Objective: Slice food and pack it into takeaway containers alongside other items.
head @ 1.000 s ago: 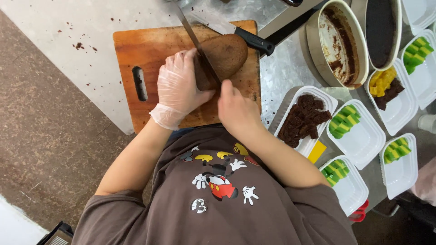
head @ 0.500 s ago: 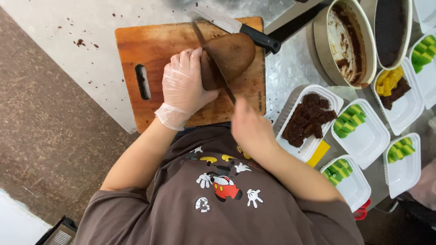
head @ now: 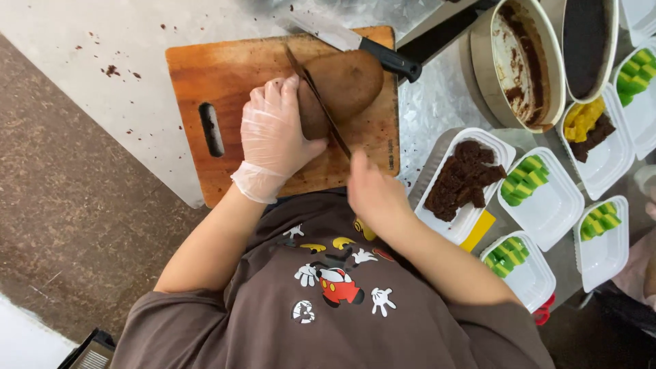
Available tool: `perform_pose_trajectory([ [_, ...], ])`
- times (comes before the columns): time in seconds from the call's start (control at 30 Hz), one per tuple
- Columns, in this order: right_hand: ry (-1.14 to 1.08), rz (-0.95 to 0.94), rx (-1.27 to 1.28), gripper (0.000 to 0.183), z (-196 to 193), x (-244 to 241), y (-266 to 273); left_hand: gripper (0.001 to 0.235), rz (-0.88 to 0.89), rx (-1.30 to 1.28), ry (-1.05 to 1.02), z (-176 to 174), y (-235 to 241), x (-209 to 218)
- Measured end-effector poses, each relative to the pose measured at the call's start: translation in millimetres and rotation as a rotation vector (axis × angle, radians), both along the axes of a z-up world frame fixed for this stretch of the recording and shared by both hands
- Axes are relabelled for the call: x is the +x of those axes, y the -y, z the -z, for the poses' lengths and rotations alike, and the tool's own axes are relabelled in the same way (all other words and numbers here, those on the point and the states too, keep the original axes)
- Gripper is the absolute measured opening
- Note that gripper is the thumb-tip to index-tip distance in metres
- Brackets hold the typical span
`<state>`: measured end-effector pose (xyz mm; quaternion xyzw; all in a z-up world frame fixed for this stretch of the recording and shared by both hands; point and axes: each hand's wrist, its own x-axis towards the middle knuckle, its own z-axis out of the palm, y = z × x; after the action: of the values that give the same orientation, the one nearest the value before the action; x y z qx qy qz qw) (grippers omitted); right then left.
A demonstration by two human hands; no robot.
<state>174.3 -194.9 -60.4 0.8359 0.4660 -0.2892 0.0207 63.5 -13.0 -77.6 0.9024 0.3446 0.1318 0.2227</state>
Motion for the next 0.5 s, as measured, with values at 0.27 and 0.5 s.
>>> perform_pose_trajectory([
  [0.27,0.025,-0.038,0.193,0.028,28,6,-22,0.102,-0.056,0.021,0.02,9,0,-2],
  [0.5,-0.008,-0.005,0.087,0.02,9,6,55,0.1,-0.026,-0.104,0.098,7,-19,-25],
])
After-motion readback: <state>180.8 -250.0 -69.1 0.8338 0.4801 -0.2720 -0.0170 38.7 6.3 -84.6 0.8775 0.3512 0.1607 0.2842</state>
